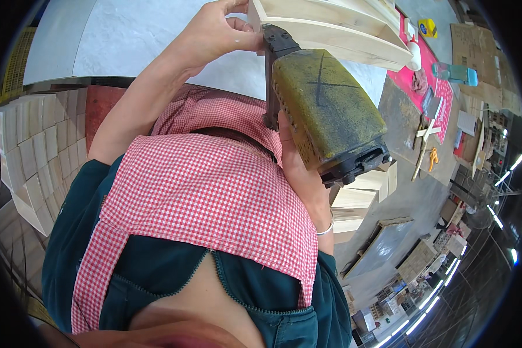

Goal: Assembling rectangular wooden boxes using wood glue and a pneumatic nail gun.

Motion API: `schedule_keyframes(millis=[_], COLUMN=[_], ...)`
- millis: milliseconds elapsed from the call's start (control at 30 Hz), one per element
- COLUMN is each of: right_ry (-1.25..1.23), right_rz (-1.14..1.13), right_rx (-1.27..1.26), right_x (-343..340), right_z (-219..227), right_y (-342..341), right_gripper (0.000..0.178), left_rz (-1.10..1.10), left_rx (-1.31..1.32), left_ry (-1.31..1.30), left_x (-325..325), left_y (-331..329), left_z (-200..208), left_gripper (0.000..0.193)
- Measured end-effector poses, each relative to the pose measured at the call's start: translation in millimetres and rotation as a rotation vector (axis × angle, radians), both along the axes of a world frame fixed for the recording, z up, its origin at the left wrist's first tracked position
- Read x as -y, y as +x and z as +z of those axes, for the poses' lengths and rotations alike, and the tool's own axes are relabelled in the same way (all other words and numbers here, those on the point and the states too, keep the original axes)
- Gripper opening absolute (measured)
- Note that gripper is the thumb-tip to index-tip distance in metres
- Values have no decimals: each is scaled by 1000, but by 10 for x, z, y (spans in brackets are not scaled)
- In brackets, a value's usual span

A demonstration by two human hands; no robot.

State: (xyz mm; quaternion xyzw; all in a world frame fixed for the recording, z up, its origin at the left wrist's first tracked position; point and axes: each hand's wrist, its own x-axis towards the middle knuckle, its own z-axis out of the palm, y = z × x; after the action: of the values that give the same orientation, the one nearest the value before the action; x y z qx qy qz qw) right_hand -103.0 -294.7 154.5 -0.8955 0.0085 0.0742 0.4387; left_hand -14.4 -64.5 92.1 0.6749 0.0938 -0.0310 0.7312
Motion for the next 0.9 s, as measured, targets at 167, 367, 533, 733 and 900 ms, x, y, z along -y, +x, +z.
schedule_keyframes(millis=[167,367,533,733,900], right_ry=[-11,-28,-40,-61,-78], right_rz=[14,37,71,97,113], right_rx=[-5,-22,-34,-49,-59], right_x=[-21,-30,31,22,10], right_z=[-29,-31,1,-1,-24], right_y=[4,18,-47,-52,-22], right_gripper=[46,48,50,52,53], left_rz=[79,95,99,65,59], left_rx=[151,150,-80,-125,-113], left_ry=[-25,-22,-498,-623,-592], left_x=[46,29,-50,-74,-84], left_y=[-62,-59,-26,-60,-63], left_z=[50,76,134,221,215], left_gripper=[67,49,27,18,18])
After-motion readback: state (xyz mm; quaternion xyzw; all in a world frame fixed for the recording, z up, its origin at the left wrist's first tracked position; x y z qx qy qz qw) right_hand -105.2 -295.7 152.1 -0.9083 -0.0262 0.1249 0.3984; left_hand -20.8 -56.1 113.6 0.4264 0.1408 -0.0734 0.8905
